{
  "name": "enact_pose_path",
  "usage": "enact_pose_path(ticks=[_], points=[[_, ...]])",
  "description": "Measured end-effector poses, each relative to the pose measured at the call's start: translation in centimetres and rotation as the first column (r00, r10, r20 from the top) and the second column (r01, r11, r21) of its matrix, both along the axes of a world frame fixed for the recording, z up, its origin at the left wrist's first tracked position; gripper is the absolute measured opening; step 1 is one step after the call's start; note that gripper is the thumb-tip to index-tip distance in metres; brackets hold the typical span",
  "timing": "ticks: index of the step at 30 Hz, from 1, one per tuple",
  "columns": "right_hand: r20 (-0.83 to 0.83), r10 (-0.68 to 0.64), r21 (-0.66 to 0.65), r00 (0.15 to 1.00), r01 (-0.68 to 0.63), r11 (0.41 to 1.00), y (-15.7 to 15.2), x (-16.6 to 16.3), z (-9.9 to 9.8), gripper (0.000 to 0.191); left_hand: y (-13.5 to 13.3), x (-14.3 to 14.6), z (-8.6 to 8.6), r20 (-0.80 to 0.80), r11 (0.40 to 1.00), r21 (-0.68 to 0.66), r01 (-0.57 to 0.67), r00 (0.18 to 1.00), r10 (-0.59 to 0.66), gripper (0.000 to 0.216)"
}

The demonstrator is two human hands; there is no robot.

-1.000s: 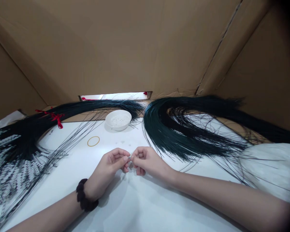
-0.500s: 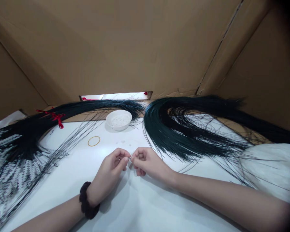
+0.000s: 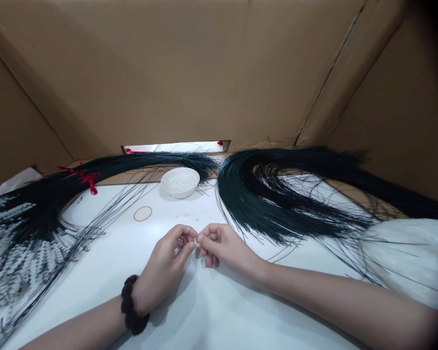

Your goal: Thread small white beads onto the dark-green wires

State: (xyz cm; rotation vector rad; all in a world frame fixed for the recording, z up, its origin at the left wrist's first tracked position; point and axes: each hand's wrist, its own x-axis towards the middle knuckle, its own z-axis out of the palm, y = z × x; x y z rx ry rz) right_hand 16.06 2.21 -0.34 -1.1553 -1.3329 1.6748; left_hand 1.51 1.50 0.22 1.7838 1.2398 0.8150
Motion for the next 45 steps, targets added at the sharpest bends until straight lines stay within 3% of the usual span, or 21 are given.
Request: enact_pose_path(ticks=[7,12,19,24,28,31,34,37,45], points=[[-0.060,0.028,-0.001,0.998,-0.028,1.000,-0.1,0.0,-0.8,0.029,-0.1,0.1,0.2,-0.038,0.999,0.040,-0.023,0.999,0.025,0.012],[-0.048,0.049,0.016,0.998,-0.048,0.999,-0.2,0.0,-0.5,0.020,-0.4,0.2,0.5,-0.109,0.993,0.096,-0.066,0.991,0.076,0.010],[-0.011,0.145,0.043,0.989,-0.144,0.989,0.3,0.2,-0.5,0.002,-0.6,0.2,0.7,-0.076,0.992,0.106,-0.061,0.995,0.070,0.009],[0.010,0.148,0.037,0.989,-0.148,0.988,0.5,0.1,-0.7,0.012,-0.4,0.3,0.6,-0.087,0.991,0.119,-0.056,0.994,0.066,0.012],[0.039,0.125,0.042,0.991,-0.127,0.991,0.5,0.1,-0.5,0.006,0.0,0.0,0.5,-0.125,0.988,0.143,-0.055,0.990,0.073,0.012],[0.046,0.102,0.026,0.994,-0.103,0.994,0.5,0.1,-0.4,0.005,1.4,-1.2,0.4,-0.211,0.962,0.239,-0.131,0.960,0.183,0.015],[0.054,0.086,0.010,0.995,-0.086,0.996,0.5,0.0,-0.3,0.004,3.4,-2.7,-0.1,-0.381,0.917,0.360,-0.171,0.870,0.312,0.017],[0.047,0.087,0.018,0.995,-0.088,0.996,0.5,0.0,-0.4,0.003,4.8,-3.4,-0.6,-0.470,0.920,0.377,-0.110,0.833,0.292,0.018],[0.043,0.094,0.034,0.995,-0.095,0.995,0.3,0.1,-0.1,0.011,5.3,-2.7,-0.6,-0.453,0.937,0.348,-0.030,0.870,0.196,0.019]])
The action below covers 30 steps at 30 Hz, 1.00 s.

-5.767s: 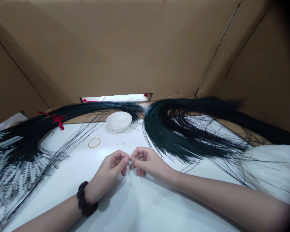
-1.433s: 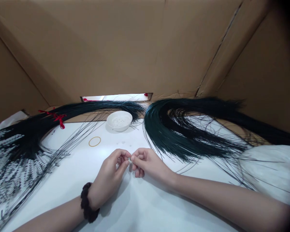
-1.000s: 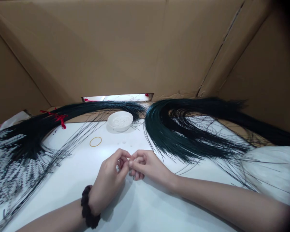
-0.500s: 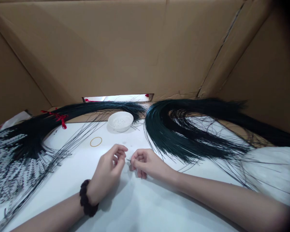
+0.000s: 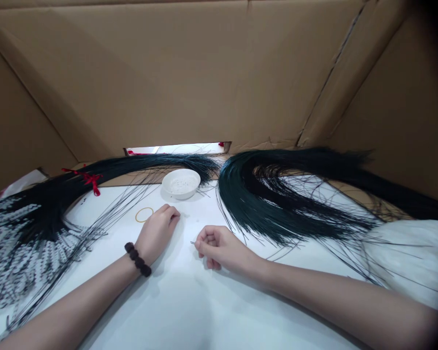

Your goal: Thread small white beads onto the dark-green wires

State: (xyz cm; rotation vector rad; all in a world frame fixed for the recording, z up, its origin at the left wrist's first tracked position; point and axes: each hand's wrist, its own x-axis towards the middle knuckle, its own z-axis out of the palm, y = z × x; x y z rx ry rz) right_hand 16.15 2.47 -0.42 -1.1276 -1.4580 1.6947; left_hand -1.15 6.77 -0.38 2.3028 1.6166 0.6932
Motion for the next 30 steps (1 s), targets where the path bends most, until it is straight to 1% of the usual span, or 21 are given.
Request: enact_pose_path(ticks=[2,3,4,5,7,8,10,14,19,26,30], points=[[0.004,-0.004,0.000,1.000,0.004,1.000,0.0,0.0,0.1,0.011,-0.3,0.1,0.2,0.030,1.000,-0.015,0.012,0.999,-0.011,0.019],[0.002,-0.006,-0.001,1.000,0.006,1.000,0.0,0.0,0.0,0.010,-0.6,0.3,0.3,0.086,0.998,-0.056,0.023,0.996,-0.018,0.019],[-0.003,-0.005,-0.001,1.000,0.005,1.000,0.0,0.1,0.0,0.009,-0.9,0.4,0.4,0.174,0.991,-0.126,0.045,0.985,-0.023,0.018],[-0.010,-0.005,-0.001,1.000,0.005,1.000,0.1,0.1,-0.1,0.009,-1.3,0.6,0.4,0.285,0.973,-0.217,0.082,0.958,-0.017,0.018],[-0.022,-0.002,0.000,1.000,0.002,1.000,0.2,0.1,-0.2,0.006,-2.1,1.1,0.5,0.506,0.902,-0.390,0.184,0.862,0.042,0.016],[-0.028,-0.001,0.001,1.000,0.001,1.000,0.3,0.1,-0.3,0.005,-2.4,1.4,0.5,0.577,0.865,-0.443,0.234,0.813,0.076,0.015],[-0.035,-0.008,-0.001,0.999,0.008,1.000,0.4,0.2,-0.3,0.004,-2.9,1.8,0.4,0.646,0.826,-0.480,0.296,0.756,0.105,0.013],[-0.047,-0.024,-0.014,0.999,0.024,1.000,0.4,0.3,-0.3,0.003,-3.2,1.9,0.3,0.703,0.800,-0.479,0.361,0.703,0.104,0.013],[-0.062,-0.037,-0.018,0.997,0.036,0.999,0.5,0.3,-0.4,0.002,-3.0,1.6,0.2,0.732,0.786,-0.467,0.405,0.676,0.087,0.016],[-0.052,-0.053,-0.036,0.997,0.051,0.998,0.5,0.3,-0.4,0.003,-3.2,1.7,0.3,0.731,0.783,-0.479,0.398,0.674,0.105,0.015],[-0.044,-0.058,-0.055,0.997,0.056,0.997,0.5,0.3,-0.2,0.002,-3.3,1.7,0.3,0.717,0.794,-0.480,0.373,0.689,0.110,0.015]])
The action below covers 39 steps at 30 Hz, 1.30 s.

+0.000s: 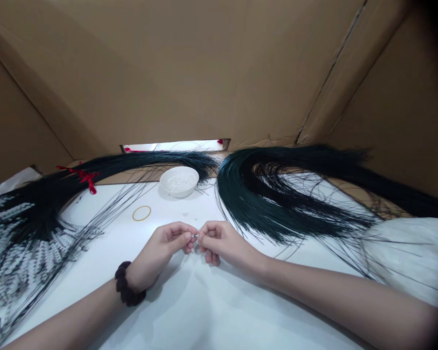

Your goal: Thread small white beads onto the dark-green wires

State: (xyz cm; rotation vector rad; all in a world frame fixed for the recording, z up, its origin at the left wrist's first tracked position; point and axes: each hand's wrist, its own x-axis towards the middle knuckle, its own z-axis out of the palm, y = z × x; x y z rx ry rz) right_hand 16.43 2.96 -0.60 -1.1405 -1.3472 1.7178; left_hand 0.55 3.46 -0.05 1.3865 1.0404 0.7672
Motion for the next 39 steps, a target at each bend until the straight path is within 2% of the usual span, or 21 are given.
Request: enact_pose_path(ticks=[14,39], points=[[0.019,0.017,-0.040,1.000,-0.017,0.999,0.17,0.12,0.42,0.004,0.00,0.07,0.73,-0.097,0.997,0.074,0.006,0.995,0.001,0.014],[0.025,0.027,-0.049,0.999,-0.025,0.998,0.06,0.20,0.68,0.004,-0.09,-0.34,0.47,-0.176,0.984,0.169,0.052,0.984,-0.021,0.019]])
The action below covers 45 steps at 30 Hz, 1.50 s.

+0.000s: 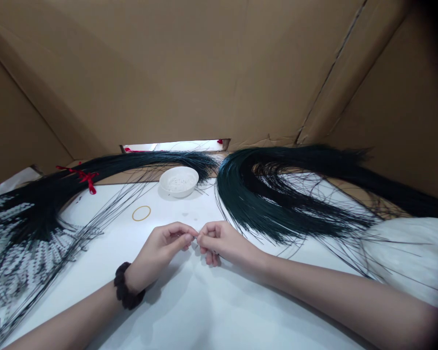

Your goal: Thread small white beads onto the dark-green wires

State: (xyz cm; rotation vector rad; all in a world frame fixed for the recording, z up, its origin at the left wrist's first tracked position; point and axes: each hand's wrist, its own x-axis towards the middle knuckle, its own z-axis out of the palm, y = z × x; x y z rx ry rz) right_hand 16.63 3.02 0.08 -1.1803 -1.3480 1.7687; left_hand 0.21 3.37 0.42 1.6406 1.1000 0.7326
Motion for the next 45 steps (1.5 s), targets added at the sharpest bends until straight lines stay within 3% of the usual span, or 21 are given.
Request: enact_pose_path(ticks=[14,23,33,45], points=[[-0.001,0.010,0.032,1.000,-0.010,0.999,0.00,0.06,-0.61,0.003,0.18,-0.01,-0.53,0.109,0.990,-0.140,0.023,0.994,-0.008,0.014],[-0.001,-0.002,0.054,1.000,0.002,0.999,-0.02,-0.10,-0.72,0.004,0.30,0.13,-0.48,0.092,0.992,-0.116,0.047,0.995,-0.036,0.015],[-0.009,0.036,0.045,0.999,-0.036,0.998,0.05,-0.16,-0.46,0.002,0.44,0.06,-0.09,0.135,0.976,-0.181,0.122,0.986,-0.099,0.016],[-0.021,0.029,0.057,0.999,-0.028,0.998,-0.13,-0.20,-0.53,0.004,0.28,0.25,-0.09,0.148,0.981,-0.162,0.105,0.986,-0.081,0.014]])
